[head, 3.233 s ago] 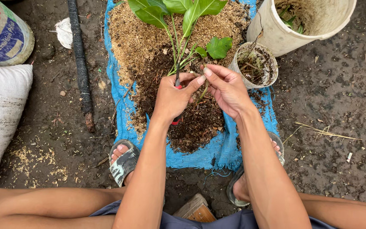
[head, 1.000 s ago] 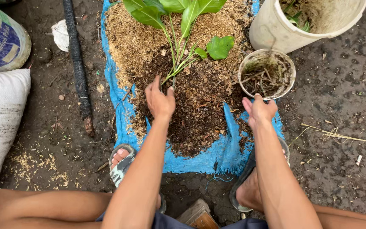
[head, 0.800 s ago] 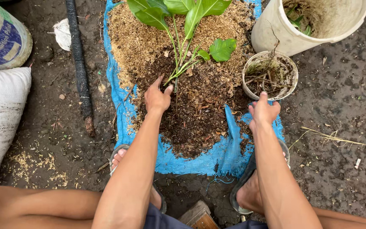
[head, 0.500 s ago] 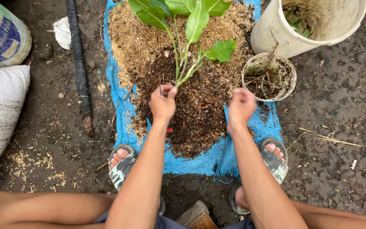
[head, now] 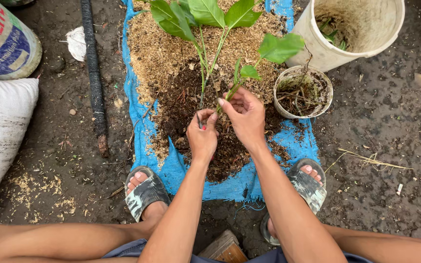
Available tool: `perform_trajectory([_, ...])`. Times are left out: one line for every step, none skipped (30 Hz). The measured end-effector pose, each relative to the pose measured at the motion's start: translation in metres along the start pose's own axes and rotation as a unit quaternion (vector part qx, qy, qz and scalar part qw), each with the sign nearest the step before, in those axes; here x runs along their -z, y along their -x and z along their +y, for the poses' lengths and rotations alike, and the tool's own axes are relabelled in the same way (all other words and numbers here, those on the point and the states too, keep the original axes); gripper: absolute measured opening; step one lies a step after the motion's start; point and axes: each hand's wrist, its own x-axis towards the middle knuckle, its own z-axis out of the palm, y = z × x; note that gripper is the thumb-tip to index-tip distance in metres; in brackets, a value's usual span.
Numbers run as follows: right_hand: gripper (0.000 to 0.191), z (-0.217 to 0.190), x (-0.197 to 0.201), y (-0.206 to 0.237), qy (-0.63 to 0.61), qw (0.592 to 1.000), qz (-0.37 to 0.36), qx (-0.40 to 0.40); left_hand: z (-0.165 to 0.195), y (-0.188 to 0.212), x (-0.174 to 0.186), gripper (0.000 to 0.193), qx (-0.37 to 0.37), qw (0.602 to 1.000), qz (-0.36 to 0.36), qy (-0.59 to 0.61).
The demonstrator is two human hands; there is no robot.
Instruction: The person trims plant stems and removes leaves using a utility knife on a blue tarp, then mixes soil and wood chips by hand. The person places trimmed cuttings into a bucket and later moves among potted plants to arrange them.
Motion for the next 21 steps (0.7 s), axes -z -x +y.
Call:
perform_trajectory([0.044, -0.003, -0.002, 0.003, 0.021, 1.000, 0.005, 0.011, 0.002, 0.001, 0.000, 0.018, -0.013, 1.000, 0.004, 0.013])
perform_trajectory([0.043, -0.005, -0.005, 0.005, 0.042, 0.999, 0.010, 0.021, 0.005, 0.002, -0.001, 0.018, -0.024, 0.999, 0.008, 0.025])
perform_trajectory([0.043, -0.008, -0.007, 0.007, 0.064, 0.997, 0.016, 0.031, 0.007, 0.004, -0.003, 0.017, -0.086, 0.996, 0.030, -0.002])
perform_trajectory([0.042, -0.010, -0.009, 0.008, 0.043, 0.998, 0.020, 0.028, 0.010, 0.004, -0.004, 0.016, -0.146, 0.987, 0.052, -0.030])
perform_trajectory([0.041, -0.011, -0.010, 0.008, 0.022, 0.999, 0.025, 0.026, 0.013, 0.005, -0.006, 0.015, -0.207, 0.974, 0.072, -0.058])
perform_trajectory([0.040, -0.013, -0.010, 0.007, 0.001, 0.999, 0.030, 0.025, 0.016, 0.005, -0.007, 0.016, -0.191, 0.976, 0.073, -0.071])
perform_trajectory([0.036, -0.015, -0.008, 0.004, 0.009, 0.999, 0.029, 0.014, 0.020, 0.006, -0.008, 0.017, -0.173, 0.979, 0.073, -0.084])
perform_trajectory([0.032, -0.017, -0.006, 0.001, 0.017, 1.000, 0.027, 0.001, 0.024, 0.006, -0.008, 0.018, -0.154, 0.980, 0.074, -0.098])
perform_trajectory([0.028, -0.018, -0.002, -0.003, 0.024, 0.999, 0.025, -0.010, 0.029, 0.006, -0.008, 0.022, -0.164, 0.979, 0.066, -0.098])
perform_trajectory([0.028, -0.020, 0.002, -0.007, 0.017, 0.999, 0.035, -0.004, 0.033, 0.006, -0.007, 0.027, -0.175, 0.978, 0.059, -0.099])
perform_trajectory([0.028, -0.022, 0.007, -0.011, 0.010, 0.999, 0.045, 0.002, 0.038, 0.007, -0.006, 0.032, -0.184, 0.976, 0.051, -0.101])
perform_trajectory([0.029, -0.023, 0.011, -0.014, 0.003, 0.998, 0.056, 0.008, 0.042, 0.008, -0.005, 0.032, -0.164, 0.977, 0.030, -0.131])
perform_trajectory([0.027, -0.024, 0.015, -0.016, 0.025, 0.998, 0.061, 0.013, 0.044, 0.010, -0.005, 0.032, -0.142, 0.977, 0.010, -0.161])
perform_trajectory([0.025, -0.025, 0.018, -0.017, 0.045, 0.997, 0.066, 0.017, 0.047, 0.010, -0.004, 0.033, -0.119, 0.974, -0.010, -0.191])
perform_trajectory([0.024, -0.025, 0.020, -0.018, 0.067, 0.995, 0.071, 0.020, 0.048, 0.011, -0.006, 0.035, -0.137, 0.964, -0.018, -0.225])
perform_trajectory([0.024, -0.026, 0.021, -0.017, 0.078, 0.994, 0.076, 0.021, 0.048, 0.012, -0.007, 0.037, -0.155, 0.953, -0.025, -0.259])
perform_trajectory([0.023, -0.026, 0.021, -0.016, 0.090, 0.992, 0.081, 0.020, 0.047, 0.011, -0.009, 0.040, -0.172, 0.940, -0.032, -0.292])
perform_trajectory([0.023, -0.025, 0.021, -0.015, 0.102, 0.991, 0.086, 0.019, 0.045, 0.009, -0.011, 0.040, -0.158, 0.941, -0.056, -0.296])
perform_trajectory([0.023, -0.025, 0.020, -0.013, 0.094, 0.991, 0.090, 0.028, 0.043, 0.006, -0.012, 0.040, -0.143, 0.940, -0.080, -0.298])
perform_trajectory([0.023, -0.025, 0.019, -0.012, 0.087, 0.991, 0.094, 0.038, 0.040, 0.003, -0.014, 0.040, -0.130, 0.939, -0.104, -0.300])
perform_trajectory([0.023, -0.025, 0.019, -0.010, 0.080, 0.991, 0.099, 0.048, 0.037, 0.000, -0.013, 0.037, -0.165, 0.938, -0.107, -0.284])
